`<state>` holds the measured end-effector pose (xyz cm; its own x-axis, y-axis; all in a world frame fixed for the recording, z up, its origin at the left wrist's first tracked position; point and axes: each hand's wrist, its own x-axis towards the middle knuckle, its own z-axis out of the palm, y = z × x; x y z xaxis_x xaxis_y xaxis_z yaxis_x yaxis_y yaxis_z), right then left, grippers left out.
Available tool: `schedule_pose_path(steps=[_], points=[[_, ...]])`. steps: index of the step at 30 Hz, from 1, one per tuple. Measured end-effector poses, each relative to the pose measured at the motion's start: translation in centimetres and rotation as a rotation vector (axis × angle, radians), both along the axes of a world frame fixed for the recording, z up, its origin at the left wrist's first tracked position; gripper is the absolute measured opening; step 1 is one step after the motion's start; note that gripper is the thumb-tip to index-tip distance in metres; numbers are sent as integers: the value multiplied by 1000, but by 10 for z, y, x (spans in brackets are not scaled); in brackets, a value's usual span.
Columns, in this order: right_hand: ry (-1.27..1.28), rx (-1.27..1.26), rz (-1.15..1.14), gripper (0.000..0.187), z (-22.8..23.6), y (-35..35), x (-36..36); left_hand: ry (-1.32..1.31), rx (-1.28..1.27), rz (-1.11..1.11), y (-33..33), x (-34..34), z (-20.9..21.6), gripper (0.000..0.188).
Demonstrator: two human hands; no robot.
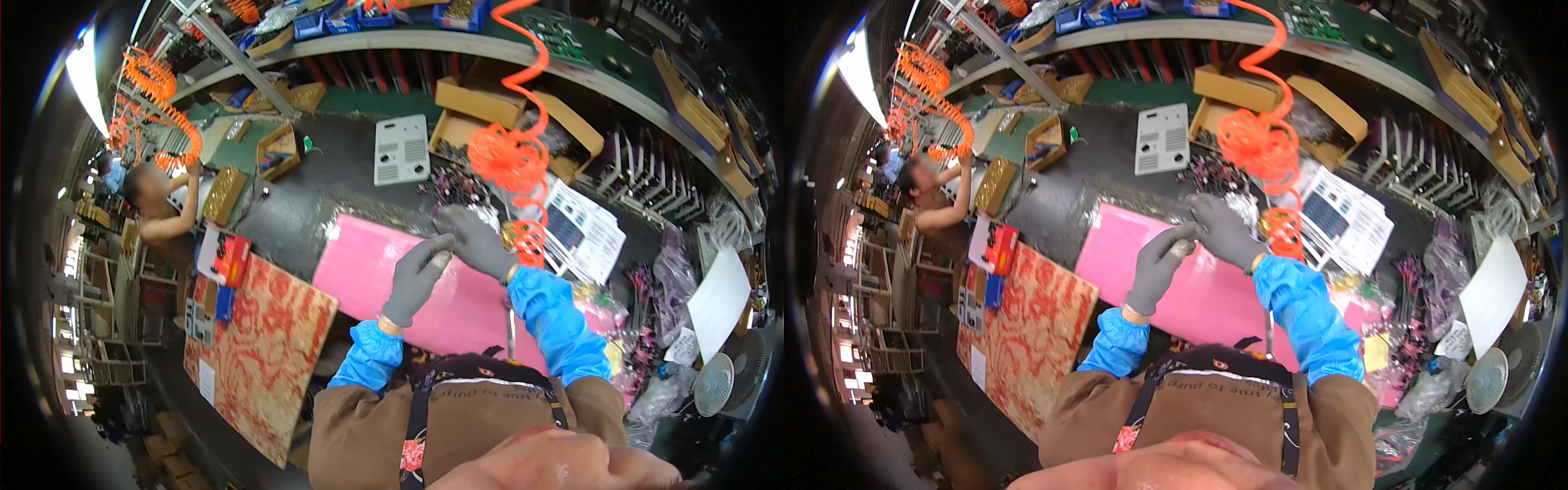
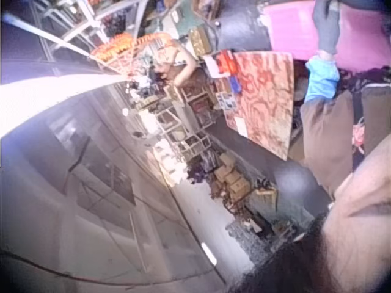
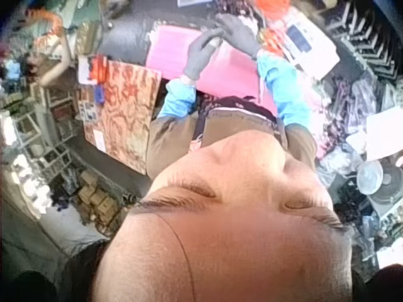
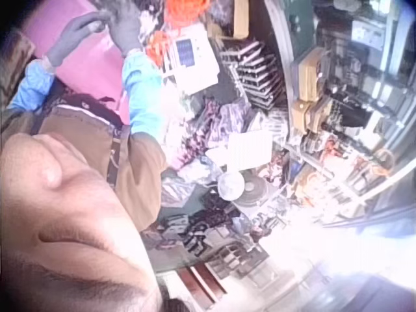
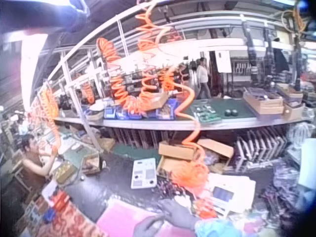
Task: The person sorts various small electronic components and parts from cardboard boxes and plastic bags onto a pink workbench mat. They handle items such as black cylindrical connectors, wire harnesses, and small white plastic pieces, organizing them into piles. The person also moves a red coiled cable and a metal wrench on the table.
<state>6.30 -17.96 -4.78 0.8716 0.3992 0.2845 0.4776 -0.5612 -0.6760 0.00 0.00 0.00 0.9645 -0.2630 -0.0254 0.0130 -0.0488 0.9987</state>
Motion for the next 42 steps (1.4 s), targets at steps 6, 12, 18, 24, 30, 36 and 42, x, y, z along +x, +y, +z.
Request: schedule_pose_path(steps=[6,12,18,24,30,36,42], points=[[-234,-187,-565,60,-51,4,198,77,42,-9,70,147,-9,34],[-297,-668,-814,72,-2,-71,278,58,257,-99,99,259,-54,37],[-17,-666,-751,43,-16,-101,311,20,306,-97,55,386,-120,62],[-58,-420,-675,29,-11,-81,286,-90,384,-144,-4,478,-186,64],[-224,-438,-605,26,12,-52,216,-243,564,-410,-28,500,-257,50],[-172,-357,-471,32,56,2,126,141,137,-188,32,484,-203,44],[0,-263,-432,31,97,13,72,264,66,56,130,431,-147,39]])
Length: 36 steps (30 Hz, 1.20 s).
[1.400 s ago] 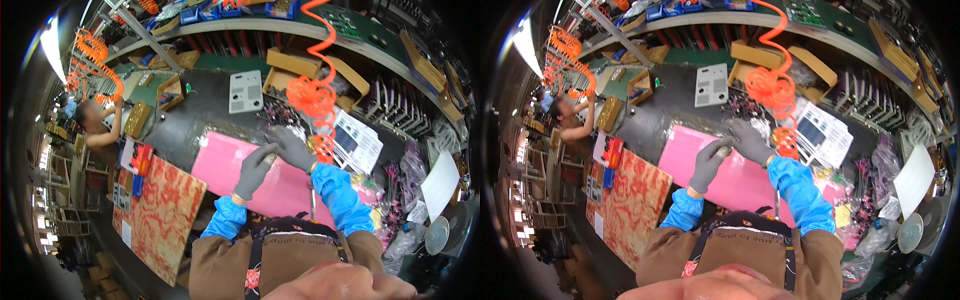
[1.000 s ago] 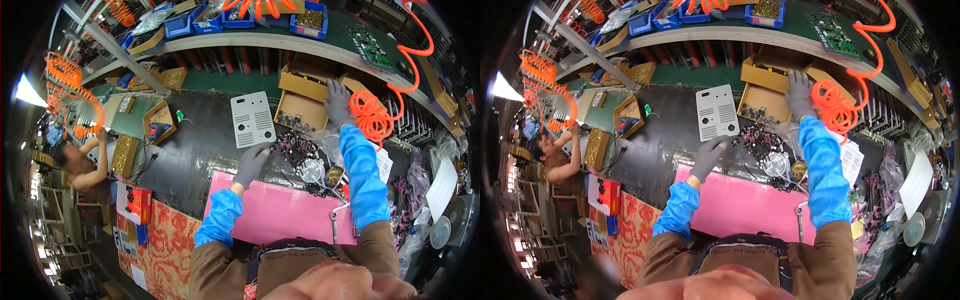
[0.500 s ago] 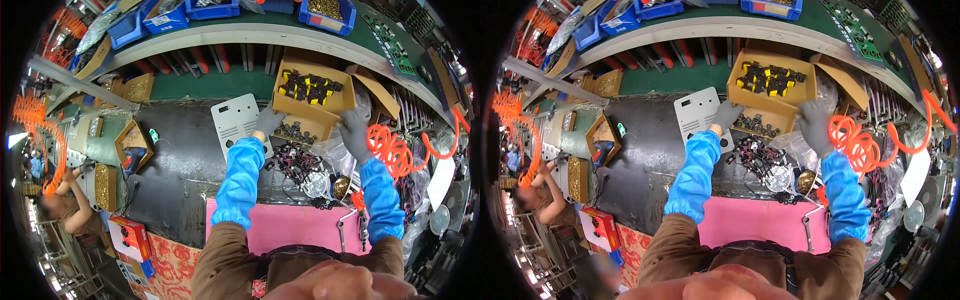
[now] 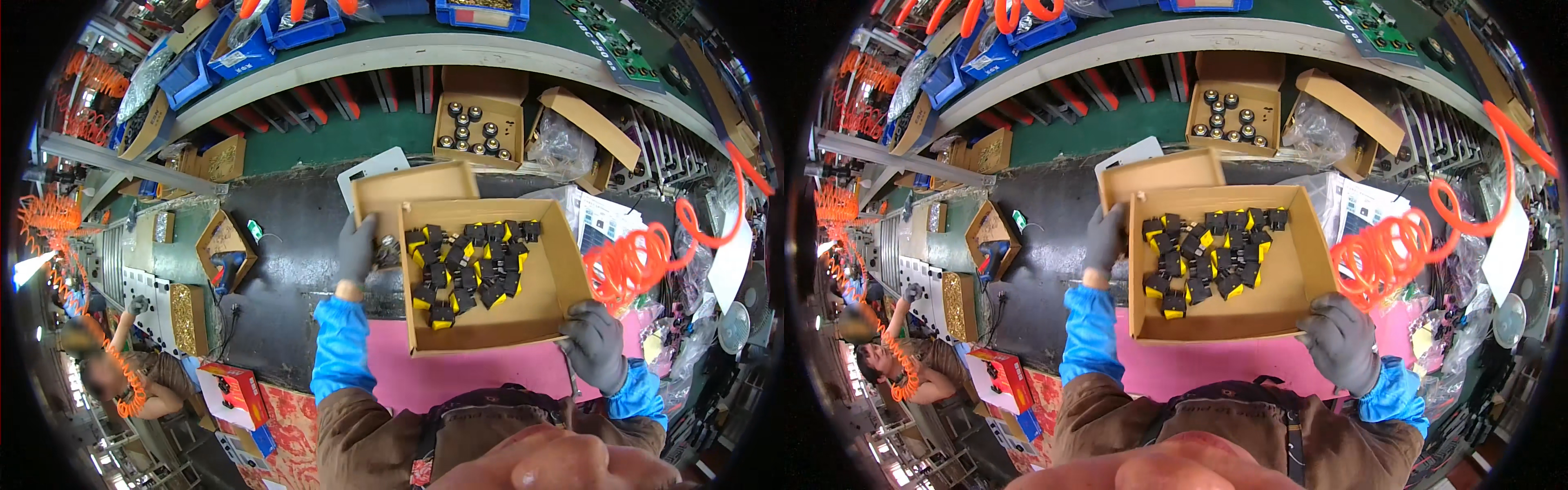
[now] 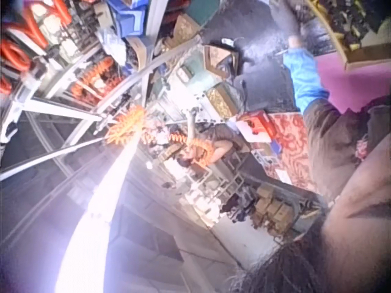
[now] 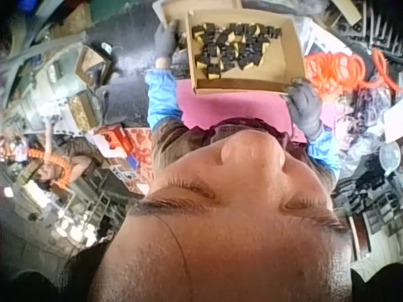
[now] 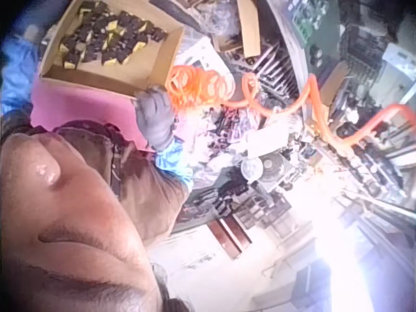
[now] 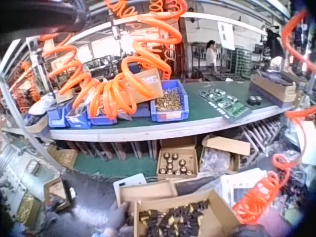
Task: The person sorts various small electronic components and parts from cardboard boxes and plastic bags onto a pink workbench mat. They handle items such as black cylindrical connectors, wire harnesses, and small white plastic pieces, organizing them into piles. The person also moves a red coiled cable and a metal wrench on the table.
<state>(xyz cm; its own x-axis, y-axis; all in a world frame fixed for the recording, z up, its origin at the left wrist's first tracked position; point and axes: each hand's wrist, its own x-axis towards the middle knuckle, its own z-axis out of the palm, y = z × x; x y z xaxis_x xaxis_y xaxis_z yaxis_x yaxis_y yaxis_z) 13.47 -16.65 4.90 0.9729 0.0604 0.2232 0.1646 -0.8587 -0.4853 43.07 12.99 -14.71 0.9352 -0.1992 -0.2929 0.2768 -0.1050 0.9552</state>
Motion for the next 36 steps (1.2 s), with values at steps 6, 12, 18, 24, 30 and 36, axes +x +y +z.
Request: schedule_pose_path(steps=[6,12,18,24,30,36], points=[[19,-167,-42,27,-15,-10,7,15,-132,463,84,-75,31,42],[-26,-360,32,21,-53,-12,10,-126,-219,666,100,-99,39,48],[-56,-144,77,19,-92,18,-8,95,-540,617,98,-119,15,51],[-48,-170,192,22,-131,45,-44,131,-451,726,97,-156,15,56],[33,-323,423,21,-190,35,-46,129,-545,777,79,-158,47,58],[106,-129,427,28,-138,39,-17,22,-416,785,77,-161,36,59]])
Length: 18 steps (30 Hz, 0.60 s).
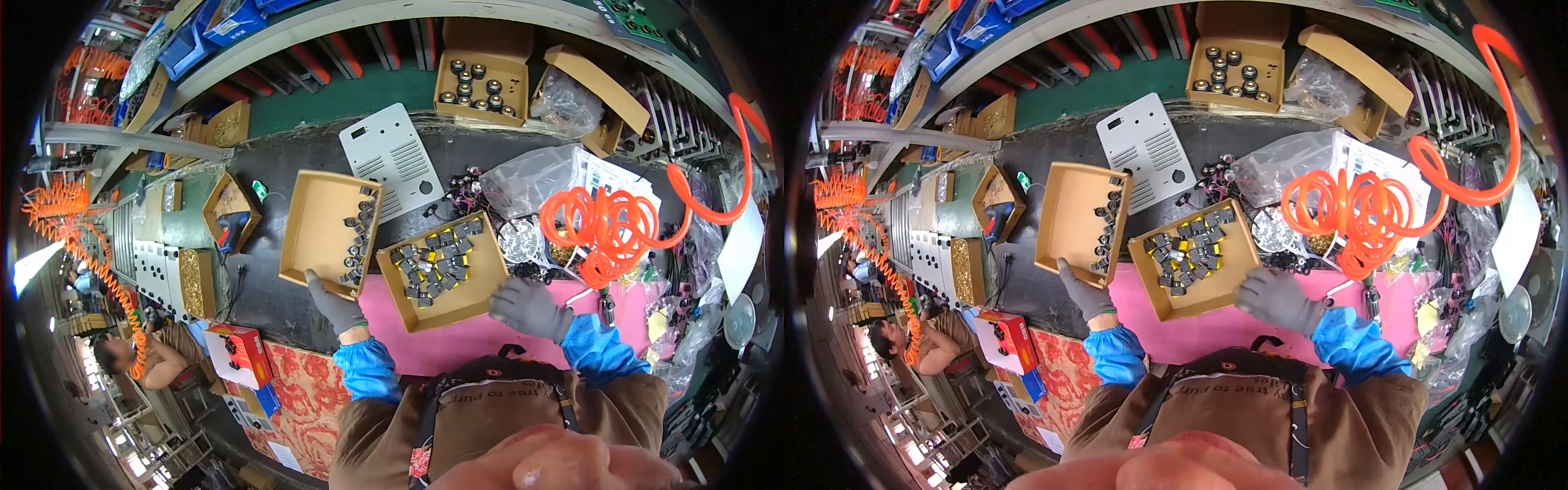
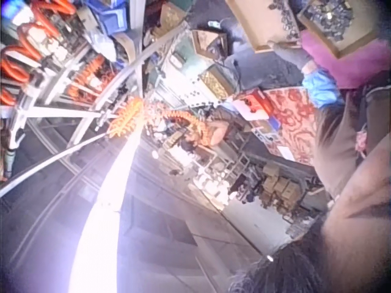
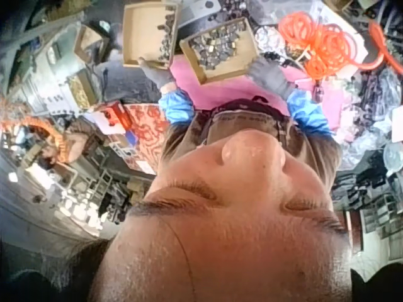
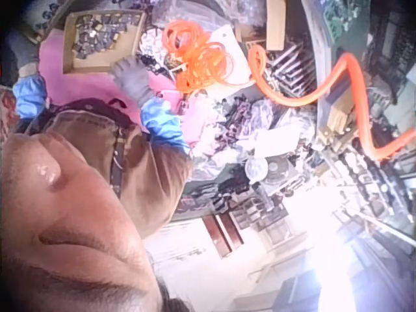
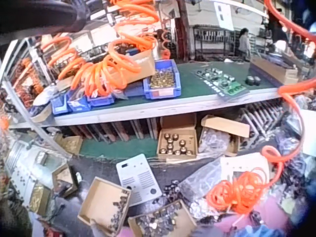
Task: The person sorts various small electronic components and parts from cardboard boxes and plastic bags onto a pink workbench mat. They handle items such as black cylindrical connectors, wire harnesses, and small white plastic pieces, organizing them into piles. The person also moves a red coiled cable and a metal wrench on the table.
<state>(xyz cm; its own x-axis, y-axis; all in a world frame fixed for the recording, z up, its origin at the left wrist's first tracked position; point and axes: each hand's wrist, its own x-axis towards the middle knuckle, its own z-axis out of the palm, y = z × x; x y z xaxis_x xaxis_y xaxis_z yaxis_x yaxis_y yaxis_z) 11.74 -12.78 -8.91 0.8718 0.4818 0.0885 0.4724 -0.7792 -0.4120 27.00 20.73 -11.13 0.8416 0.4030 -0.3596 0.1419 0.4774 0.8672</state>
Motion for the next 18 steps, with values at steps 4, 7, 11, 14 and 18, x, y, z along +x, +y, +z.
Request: schedule_pose_path(steps=[4,7,11,14,18], points=[[56,274,-602,27,-5,-40,55,111,-31,37,28,-18,-42,60],[208,-22,-1189,26,-31,-100,120,163,-13,47,36,-27,-54,61],[175,-184,-1301,27,-46,-188,175,203,-42,-67,69,-35,-87,63],[61,-184,-1245,28,-52,-235,198,350,382,95,75,-34,-85,70],[-188,-108,-1105,30,-43,-299,208,340,1102,205,37,-22,-8,68]])
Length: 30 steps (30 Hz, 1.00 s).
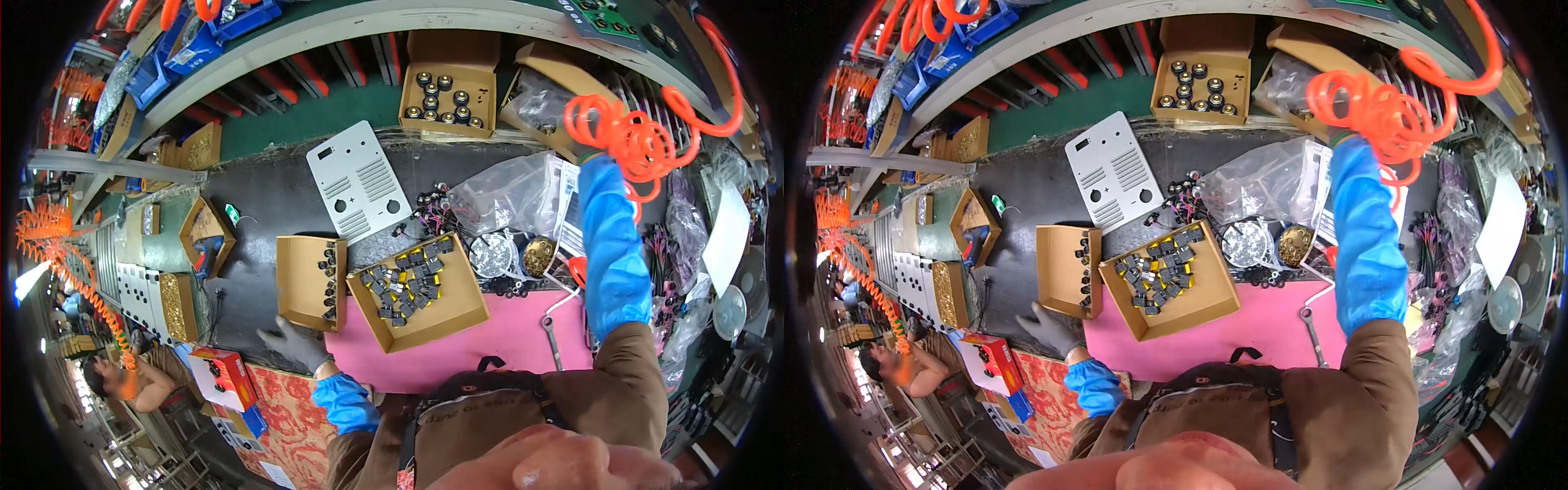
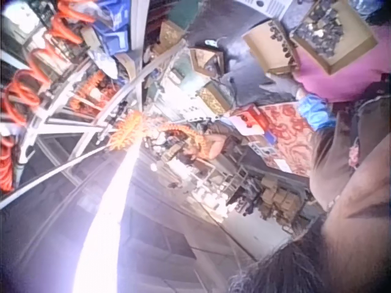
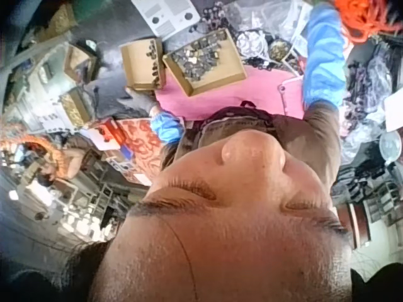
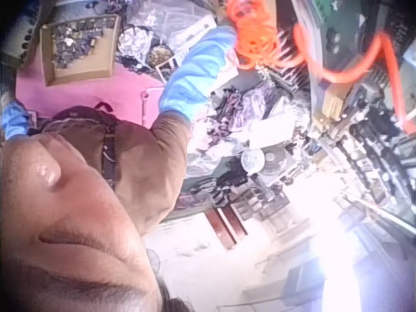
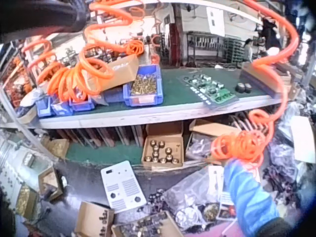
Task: The person sorts various small electronic components and parts from cardboard boxes and plastic bags onto a pink workbench mat. They handle items such as black cylindrical connectors, wire harnesses, and small white plastic pieces, organizing them into piles. The person also moves a red coiled cable and a metal wrench on the table.
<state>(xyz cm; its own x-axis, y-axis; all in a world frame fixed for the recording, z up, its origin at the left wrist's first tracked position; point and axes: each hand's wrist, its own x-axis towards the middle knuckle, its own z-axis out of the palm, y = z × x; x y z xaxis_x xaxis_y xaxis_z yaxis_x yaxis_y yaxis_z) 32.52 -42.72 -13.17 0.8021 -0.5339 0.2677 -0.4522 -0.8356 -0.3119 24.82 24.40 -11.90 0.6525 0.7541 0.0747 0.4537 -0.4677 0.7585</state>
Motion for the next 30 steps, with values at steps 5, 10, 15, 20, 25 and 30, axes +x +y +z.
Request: schedule_pose_path(steps=[5,10,15,20,25,30], points=[[-223,-105,310,32,24,-60,-18,-342,-93,-325,-92,35,67,57],[-380,84,474,33,98,-20,-27,-210,-360,-775,-194,74,57,47],[-409,501,618,29,154,17,-33,-82,-245,-1331,-294,106,21,63],[-435,73,484,32,185,53,-64,96,-882,-1422,-383,128,-7,85],[-570,178,577,40,150,85,-37,158,-2026,-1157,-394,103,4,66],[-543,316,779,17,134,118,51,-85,-1884,-858,-367,107,-6,58]])
